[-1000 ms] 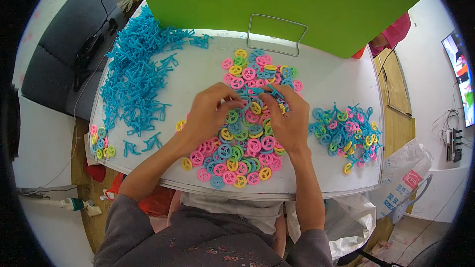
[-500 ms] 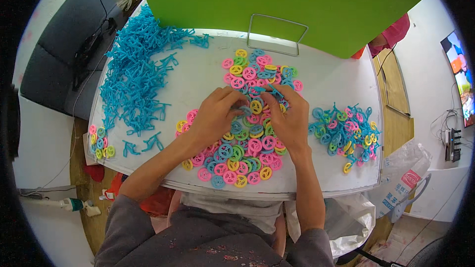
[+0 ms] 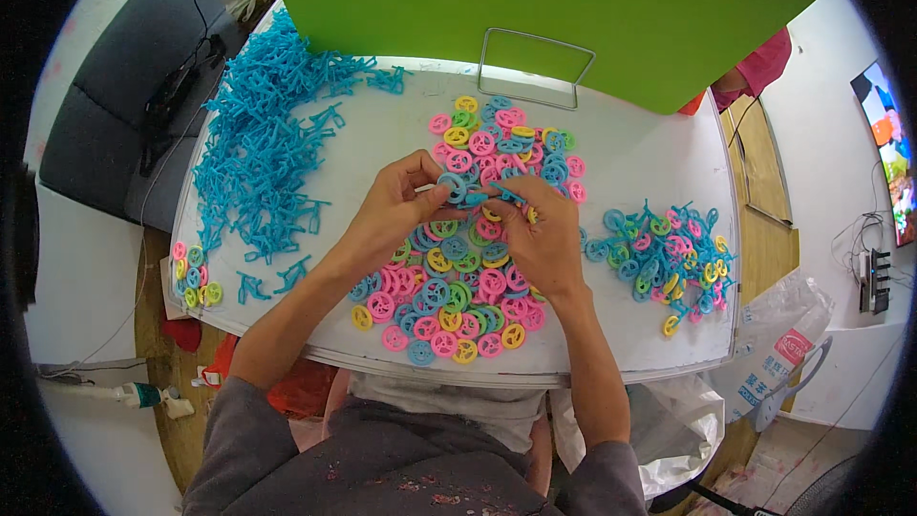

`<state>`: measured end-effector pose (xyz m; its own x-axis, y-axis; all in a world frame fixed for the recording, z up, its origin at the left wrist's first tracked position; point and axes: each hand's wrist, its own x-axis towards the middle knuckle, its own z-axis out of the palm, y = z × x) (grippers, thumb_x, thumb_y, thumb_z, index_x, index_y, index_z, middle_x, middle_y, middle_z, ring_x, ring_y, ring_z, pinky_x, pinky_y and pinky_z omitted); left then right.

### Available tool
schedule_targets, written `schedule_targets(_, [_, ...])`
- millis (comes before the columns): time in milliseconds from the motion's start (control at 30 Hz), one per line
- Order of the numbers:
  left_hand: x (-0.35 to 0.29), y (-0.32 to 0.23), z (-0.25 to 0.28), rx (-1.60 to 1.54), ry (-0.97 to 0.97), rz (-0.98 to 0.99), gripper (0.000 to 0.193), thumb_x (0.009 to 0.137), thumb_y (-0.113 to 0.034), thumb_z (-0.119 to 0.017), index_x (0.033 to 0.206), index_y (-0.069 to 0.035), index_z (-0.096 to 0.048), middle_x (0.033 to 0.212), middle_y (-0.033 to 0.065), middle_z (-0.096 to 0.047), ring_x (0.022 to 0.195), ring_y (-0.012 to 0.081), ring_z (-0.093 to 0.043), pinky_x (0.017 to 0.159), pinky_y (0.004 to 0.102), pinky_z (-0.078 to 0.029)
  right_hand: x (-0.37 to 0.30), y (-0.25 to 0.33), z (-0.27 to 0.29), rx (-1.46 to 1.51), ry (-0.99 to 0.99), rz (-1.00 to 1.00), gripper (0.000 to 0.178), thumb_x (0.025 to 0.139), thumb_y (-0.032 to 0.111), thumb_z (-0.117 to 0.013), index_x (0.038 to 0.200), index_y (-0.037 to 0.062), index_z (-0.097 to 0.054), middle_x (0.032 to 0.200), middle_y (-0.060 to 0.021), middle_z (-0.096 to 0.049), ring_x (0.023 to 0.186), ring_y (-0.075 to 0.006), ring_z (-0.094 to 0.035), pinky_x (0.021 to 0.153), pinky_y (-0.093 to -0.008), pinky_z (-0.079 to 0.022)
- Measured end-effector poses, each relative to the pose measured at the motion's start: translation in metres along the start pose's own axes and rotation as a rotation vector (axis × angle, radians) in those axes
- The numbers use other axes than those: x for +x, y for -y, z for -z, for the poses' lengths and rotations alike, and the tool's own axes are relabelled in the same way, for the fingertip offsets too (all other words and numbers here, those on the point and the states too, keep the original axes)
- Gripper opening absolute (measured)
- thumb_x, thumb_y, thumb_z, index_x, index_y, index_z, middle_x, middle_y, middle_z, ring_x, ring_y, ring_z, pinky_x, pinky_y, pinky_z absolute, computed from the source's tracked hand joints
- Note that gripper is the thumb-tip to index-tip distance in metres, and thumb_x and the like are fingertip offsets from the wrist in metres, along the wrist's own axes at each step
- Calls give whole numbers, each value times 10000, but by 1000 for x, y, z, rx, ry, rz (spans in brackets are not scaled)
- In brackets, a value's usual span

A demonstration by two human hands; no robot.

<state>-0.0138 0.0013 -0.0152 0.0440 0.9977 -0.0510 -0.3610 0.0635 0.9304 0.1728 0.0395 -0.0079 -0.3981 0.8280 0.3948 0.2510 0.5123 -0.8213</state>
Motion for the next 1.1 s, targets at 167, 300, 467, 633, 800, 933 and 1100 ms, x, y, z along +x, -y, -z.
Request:
schedule_targets(167, [-1, 3, 1, -8, -11, -1, 56, 906, 47, -507, 895, -8, -504, 906, 57, -557, 858, 124, -601, 803, 313, -589, -1, 1, -2, 66, 41, -100, 134, 812, -19, -632, 945, -21, -653, 828, -93, -681, 766, -152, -646, 675, -272, -503])
schedule_targets(300, [-3, 6, -6, 175, -61, -143, 63, 903, 46, -513, 922, -9, -489, 904, 63, -568, 855, 129, -605, 790, 310, -582, -7, -9, -9, 283, 28, -280, 119, 844, 22, -639, 951, -25, -662, 801, -63, -680, 748, -106, -632, 658, -254, -500])
schedule_targets(467, [-6, 0, -9, 294, -111, -108, 94, 908, 58, -497, 970, 8, -546, 928, 96, -622, 853, 142, -634, 731, 288, -577, -5, 6, -15, 256, -50, -342, 153, 863, 68, -650, 965, -45, -664, 788, -62, -678, 728, -89, -620, 646, -235, -494])
schedule_targets(633, [-4, 13, -11, 267, -178, -251, 127, 883, 50, -522, 984, 30, -596, 840, 113, -659, 735, 150, -654, 652, 260, -535, -4, 10, -14, 286, -88, -411, 184, 877, 98, -648, 989, -47, -662, 794, -70, -682, 723, -81, -614, 635, -224, -488])
schedule_targets(800, [-10, 16, -20, 159, -189, -295, 123, 911, 70, -486, 977, 40, -585, 946, 92, -640, 861, 157, -646, 730, 283, -579, -6, 4, -11, 478, -19, -472, 169, 900, 159, -644, 985, 13, -656, 821, -52, -679, 690, -85, -598, 609, -210, -456])
schedule_targets(933, [-12, 15, -24, 128, -195, -286, 122, 908, 81, -480, 975, 47, -576, 935, 89, -633, 856, 158, -643, 741, 289, -583, -7, -3, -9, 604, 2, -540, 171, 907, 192, -638, 967, 33, -657, 815, -46, -675, 707, -95, -602, 607, -225, -450])
schedule_targets(1100, [-12, 18, -23, 112, -194, -283, 120, 907, 80, -482, 980, 37, -568, 952, 95, -638, 864, 157, -638, 758, 285, -580, -7, -3, -10, 736, 11, -557, 221, 893, 181, -658, 1006, -9, -656, 849, -57, -684, 729, -89, -611, 637, -211, -481])
